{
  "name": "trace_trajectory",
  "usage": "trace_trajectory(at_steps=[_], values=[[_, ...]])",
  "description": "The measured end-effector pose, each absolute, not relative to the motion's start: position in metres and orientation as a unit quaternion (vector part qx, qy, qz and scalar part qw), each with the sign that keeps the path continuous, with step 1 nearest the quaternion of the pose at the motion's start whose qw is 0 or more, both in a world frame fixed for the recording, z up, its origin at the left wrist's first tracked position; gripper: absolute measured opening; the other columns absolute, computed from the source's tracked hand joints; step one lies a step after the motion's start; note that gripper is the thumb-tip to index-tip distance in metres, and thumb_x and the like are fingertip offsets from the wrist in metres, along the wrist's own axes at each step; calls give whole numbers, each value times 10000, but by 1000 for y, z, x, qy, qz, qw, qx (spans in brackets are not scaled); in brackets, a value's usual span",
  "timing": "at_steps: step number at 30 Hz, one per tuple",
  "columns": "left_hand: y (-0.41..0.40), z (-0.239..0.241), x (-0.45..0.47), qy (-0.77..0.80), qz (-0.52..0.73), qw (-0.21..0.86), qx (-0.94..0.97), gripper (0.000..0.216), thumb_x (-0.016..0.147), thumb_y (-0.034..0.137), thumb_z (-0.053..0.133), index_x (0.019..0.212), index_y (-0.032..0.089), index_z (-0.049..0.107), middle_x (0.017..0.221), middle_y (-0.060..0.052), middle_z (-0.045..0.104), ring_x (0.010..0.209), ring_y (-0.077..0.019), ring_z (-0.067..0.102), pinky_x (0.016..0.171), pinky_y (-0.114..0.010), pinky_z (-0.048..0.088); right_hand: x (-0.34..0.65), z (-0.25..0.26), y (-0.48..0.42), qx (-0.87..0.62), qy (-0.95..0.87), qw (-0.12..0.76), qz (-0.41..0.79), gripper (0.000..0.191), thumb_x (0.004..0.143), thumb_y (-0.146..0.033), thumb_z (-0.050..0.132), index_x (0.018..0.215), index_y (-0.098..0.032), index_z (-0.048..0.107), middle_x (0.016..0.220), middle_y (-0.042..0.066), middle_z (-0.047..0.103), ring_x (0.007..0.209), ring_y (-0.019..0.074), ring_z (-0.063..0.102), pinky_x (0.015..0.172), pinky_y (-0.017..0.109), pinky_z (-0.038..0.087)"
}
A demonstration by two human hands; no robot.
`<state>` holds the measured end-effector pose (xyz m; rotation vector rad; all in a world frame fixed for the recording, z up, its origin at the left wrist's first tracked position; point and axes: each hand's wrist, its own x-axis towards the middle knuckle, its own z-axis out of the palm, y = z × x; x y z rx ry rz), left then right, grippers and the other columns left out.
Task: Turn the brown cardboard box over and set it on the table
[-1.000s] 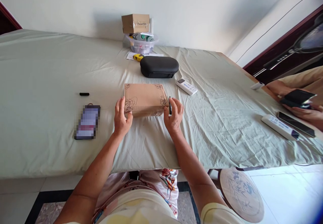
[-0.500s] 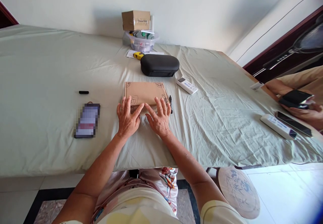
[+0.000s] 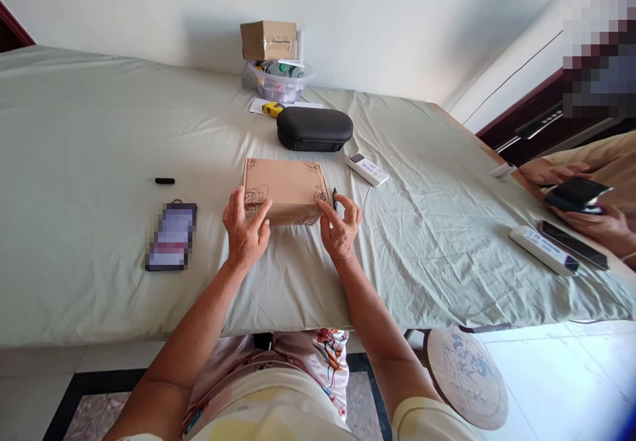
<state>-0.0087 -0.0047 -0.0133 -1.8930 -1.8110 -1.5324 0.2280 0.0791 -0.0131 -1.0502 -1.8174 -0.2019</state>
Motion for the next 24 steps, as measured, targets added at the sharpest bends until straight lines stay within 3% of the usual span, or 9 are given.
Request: trace_trajectory(at_steps=[6, 12, 18, 24], values=[[-3, -13, -19, -617, -548, 59, -561, 342, 977, 348, 612, 1277, 271, 758, 1618, -120, 458, 1520, -363, 412, 1261, -546, 312, 227, -12, 81, -418, -733, 536, 13, 306, 1043, -287, 515, 1200, -300, 778, 1038, 84, 656, 970, 218, 673, 902, 418, 605], [-2, -15, -25, -652, -547, 54, -522, 382, 989, 381, 604, 1321, 251, 741, 1366, -150, 570, 1309, -328, 546, 1171, -496, 417, 223, -8, 74, -404, -745, 530, 8, 258, 1056, -353, 529, 1144, -277, 760, 975, 77, 749, 904, 206, 728, 832, 370, 644], [-1, -16, -21, -655, -522, 38, -545, 665, 975, 553, 614, 1537, 201, 558, 1604, -219, 424, 1512, -413, 384, 1262, -587, 295, 207, -14, 55, -329, -811, 476, 81, 250, 1045, -319, 561, 1203, -274, 750, 997, 94, 779, 906, 216, 761, 863, 380, 663], [-5, -14, -10, -569, -519, 0, -638, 642, 945, 648, 629, 1448, 249, 644, 1707, -149, 314, 1590, -394, 303, 1296, -558, 267, 183, -20, 39, -244, -863, 428, 112, 400, 1076, -291, 511, 1460, -271, 623, 1121, 106, 771, 986, 198, 768, 910, 342, 659]])
